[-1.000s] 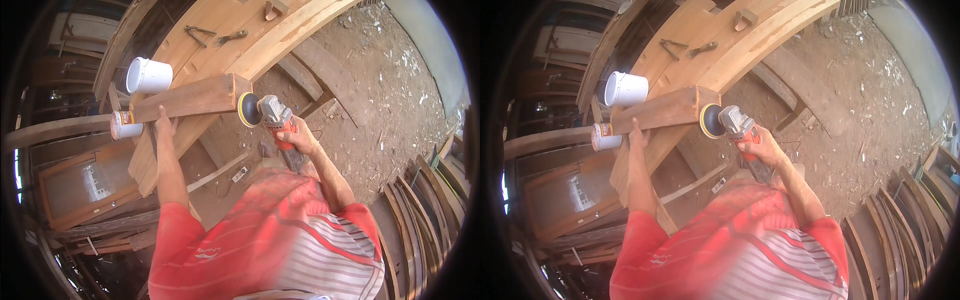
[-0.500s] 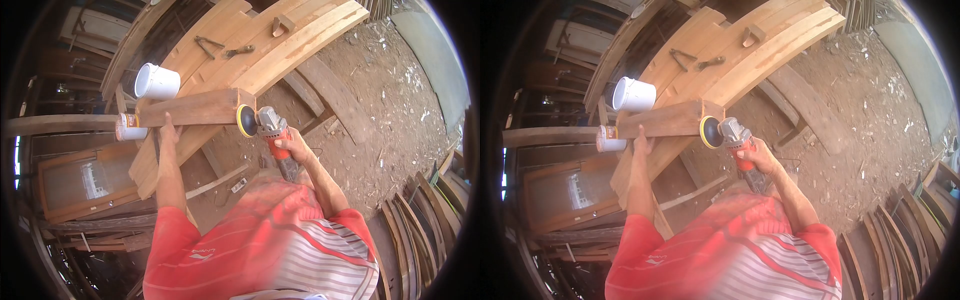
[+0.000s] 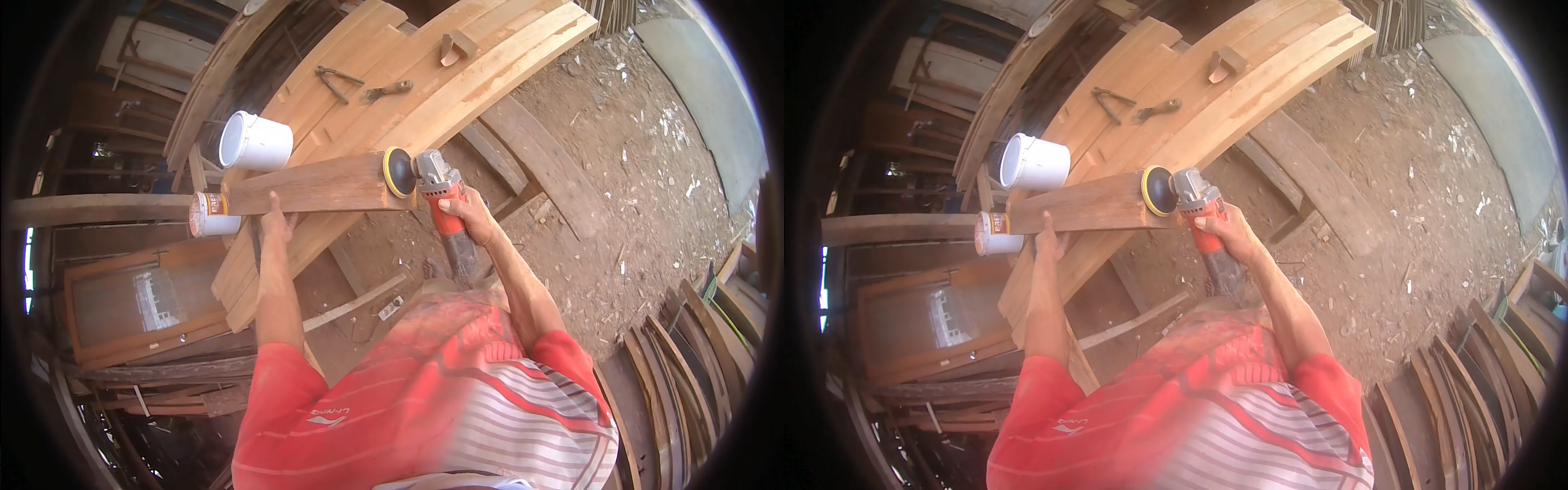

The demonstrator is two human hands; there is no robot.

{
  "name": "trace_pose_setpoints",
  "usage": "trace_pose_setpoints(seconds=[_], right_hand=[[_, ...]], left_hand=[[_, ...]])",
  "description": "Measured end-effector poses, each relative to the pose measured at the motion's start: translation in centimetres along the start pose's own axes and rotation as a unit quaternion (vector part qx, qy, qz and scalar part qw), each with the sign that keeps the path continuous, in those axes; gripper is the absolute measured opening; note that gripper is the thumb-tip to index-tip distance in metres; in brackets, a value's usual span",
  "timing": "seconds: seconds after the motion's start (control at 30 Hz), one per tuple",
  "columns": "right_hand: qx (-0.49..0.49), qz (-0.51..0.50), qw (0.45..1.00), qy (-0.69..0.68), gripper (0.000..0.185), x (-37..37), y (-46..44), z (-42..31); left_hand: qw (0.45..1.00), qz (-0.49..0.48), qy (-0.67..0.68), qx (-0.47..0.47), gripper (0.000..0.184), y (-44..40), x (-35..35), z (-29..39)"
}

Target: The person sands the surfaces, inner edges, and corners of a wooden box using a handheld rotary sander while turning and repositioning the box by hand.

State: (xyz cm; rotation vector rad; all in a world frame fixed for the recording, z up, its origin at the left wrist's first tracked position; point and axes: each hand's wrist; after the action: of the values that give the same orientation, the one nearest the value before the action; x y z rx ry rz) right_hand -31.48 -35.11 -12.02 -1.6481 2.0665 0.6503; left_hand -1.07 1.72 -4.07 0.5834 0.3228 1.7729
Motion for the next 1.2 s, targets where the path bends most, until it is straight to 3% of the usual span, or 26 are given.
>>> trace_pose_setpoints(seconds=[0.07, 0.27, 0.43, 0.53, 0.67, 0.8, 0.87, 1.0, 1.1, 1.2], right_hand=[[0.001, -0.006, 1.0, -0.003, 0.06, 0.1, 0.3, 0.3], [-0.037, -0.054, 0.997, 0.034, 0.061, -0.3, 5.5, -0.2], [-0.02, -0.013, 0.995, 0.094, 0.062, -0.1, 7.2, -1.5], [-0.043, 0.025, 0.978, 0.204, 0.059, -0.5, 7.6, -4.7], [-0.013, 0.055, 0.945, 0.322, 0.058, -2.8, 7.8, -8.6], [-0.044, 0.045, 0.896, 0.44, 0.061, -6.6, 8.1, -13.0], [-0.068, 0.001, 0.842, 0.536, 0.062, -8.6, 7.8, -14.6], [-0.085, -0.03, 0.809, 0.58, 0.067, -11.9, 7.6, -15.8], [-0.108, -0.037, 0.792, 0.599, 0.069, -14.0, 7.3, -16.2], [-0.131, -0.049, 0.761, 0.633, 0.07, -15.3, 6.6, -16.6]], left_hand=[[1.0, 0.018, -0.02, -0.01, 0.076, 0.6, -0.3, 0.3], [0.998, 0.038, -0.041, -0.006, 0.08, 1.8, -0.9, 0.8], [0.998, 0.034, -0.039, -0.022, 0.083, 2.1, -1.0, 0.6], [0.998, 0.037, -0.033, -0.032, 0.085, 2.5, -1.2, 0.2], [0.997, 0.044, -0.024, -0.058, 0.083, 2.9, -1.6, -0.2], [0.999, 0.005, 0.006, -0.046, 0.081, 2.3, -1.1, -0.8], [0.998, -0.023, 0.033, -0.045, 0.08, 1.0, -0.8, -1.3], [0.995, -0.067, 0.064, -0.028, 0.077, 0.9, -0.4, -1.3], [0.991, -0.101, 0.077, -0.04, 0.085, 0.9, 0.0, -2.0], [0.988, -0.108, 0.097, -0.043, 0.071, 0.0, 0.2, -2.3]])
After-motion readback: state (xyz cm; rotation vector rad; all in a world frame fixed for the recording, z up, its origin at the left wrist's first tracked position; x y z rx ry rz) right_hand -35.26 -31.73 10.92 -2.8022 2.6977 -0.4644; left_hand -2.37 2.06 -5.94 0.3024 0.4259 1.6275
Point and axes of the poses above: each hand's wrist, its own y-axis away from the middle knuckle, its own x-axis out of the back of the hand, z = x × y, and after that the axes turned 5 degrees about x, right-handed
